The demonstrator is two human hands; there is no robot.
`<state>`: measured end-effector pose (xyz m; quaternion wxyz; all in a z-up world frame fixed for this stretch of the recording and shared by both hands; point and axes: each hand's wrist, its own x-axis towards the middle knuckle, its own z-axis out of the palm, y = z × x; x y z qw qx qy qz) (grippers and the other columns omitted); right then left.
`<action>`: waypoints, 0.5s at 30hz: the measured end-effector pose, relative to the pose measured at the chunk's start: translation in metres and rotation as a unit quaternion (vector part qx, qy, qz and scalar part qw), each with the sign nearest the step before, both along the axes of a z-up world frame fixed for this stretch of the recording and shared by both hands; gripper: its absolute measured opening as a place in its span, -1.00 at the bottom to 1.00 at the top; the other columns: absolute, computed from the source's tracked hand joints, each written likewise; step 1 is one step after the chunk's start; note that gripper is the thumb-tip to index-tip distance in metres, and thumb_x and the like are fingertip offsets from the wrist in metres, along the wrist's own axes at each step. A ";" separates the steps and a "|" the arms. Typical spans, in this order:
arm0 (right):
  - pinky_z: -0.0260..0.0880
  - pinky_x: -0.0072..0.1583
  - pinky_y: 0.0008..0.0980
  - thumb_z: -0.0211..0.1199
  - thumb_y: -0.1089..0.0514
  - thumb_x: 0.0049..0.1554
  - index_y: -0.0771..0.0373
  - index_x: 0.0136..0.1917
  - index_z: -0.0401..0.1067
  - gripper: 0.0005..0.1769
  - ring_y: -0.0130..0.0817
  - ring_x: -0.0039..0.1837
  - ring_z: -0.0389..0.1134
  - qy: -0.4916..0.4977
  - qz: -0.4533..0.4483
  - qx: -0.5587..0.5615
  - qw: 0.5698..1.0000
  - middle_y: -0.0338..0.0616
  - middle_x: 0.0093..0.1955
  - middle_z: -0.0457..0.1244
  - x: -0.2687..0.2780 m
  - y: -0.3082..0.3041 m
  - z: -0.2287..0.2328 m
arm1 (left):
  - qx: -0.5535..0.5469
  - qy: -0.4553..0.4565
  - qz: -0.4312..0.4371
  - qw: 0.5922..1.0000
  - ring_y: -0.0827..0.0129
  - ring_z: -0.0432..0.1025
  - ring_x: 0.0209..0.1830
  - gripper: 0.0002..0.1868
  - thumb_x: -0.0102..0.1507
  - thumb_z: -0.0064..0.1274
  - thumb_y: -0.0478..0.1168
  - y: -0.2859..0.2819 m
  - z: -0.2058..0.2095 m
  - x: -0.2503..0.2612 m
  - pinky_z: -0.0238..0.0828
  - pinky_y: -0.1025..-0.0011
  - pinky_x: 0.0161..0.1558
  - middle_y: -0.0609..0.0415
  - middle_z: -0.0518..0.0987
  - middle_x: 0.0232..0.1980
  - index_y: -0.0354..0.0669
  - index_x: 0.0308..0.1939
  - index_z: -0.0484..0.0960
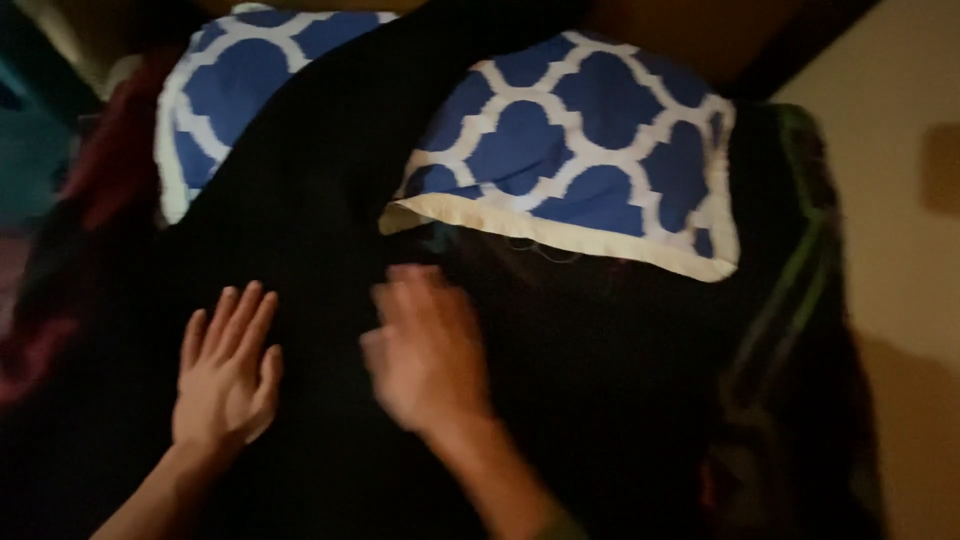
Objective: Taking a garment from a shelf, folding it on a bed, and putting it back.
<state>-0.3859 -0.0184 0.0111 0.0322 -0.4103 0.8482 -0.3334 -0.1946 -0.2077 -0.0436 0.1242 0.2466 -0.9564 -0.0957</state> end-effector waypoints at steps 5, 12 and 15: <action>0.19 0.22 0.13 0.29 -0.14 0.03 0.17 0.28 0.44 -0.39 0.05 0.30 0.29 0.134 0.095 0.012 0.986 0.02 0.33 0.29 -0.013 0.026 0.005 | -0.002 0.039 0.020 0.999 0.10 -0.02 0.71 -0.34 0.37 -0.30 -0.05 0.003 -0.003 0.005 -0.29 -0.04 0.62 -0.01 0.22 0.67 -0.06 0.57 0.30; -0.15 0.55 0.32 -0.18 -0.37 0.33 0.04 0.56 0.30 -0.27 0.00 0.62 0.10 0.345 -0.267 0.288 0.853 -0.02 0.58 0.18 -0.093 0.235 -0.045 | -0.084 0.107 -0.006 0.991 0.02 0.20 0.68 -0.36 0.36 -0.14 -0.13 0.002 -0.010 0.011 -0.07 -0.04 0.62 -0.13 0.41 0.63 -0.17 0.54 0.49; -0.33 0.54 0.32 -0.41 -0.38 0.28 -0.14 0.70 -0.25 -0.20 -0.02 0.70 -0.20 0.033 -0.335 0.351 0.874 -0.05 0.71 -0.16 -0.097 0.230 -0.030 | -0.005 0.029 0.034 0.999 0.08 0.01 0.72 -0.33 0.39 -0.32 -0.02 0.005 -0.006 0.004 -0.29 0.01 0.62 -0.09 0.28 0.65 -0.13 0.57 0.36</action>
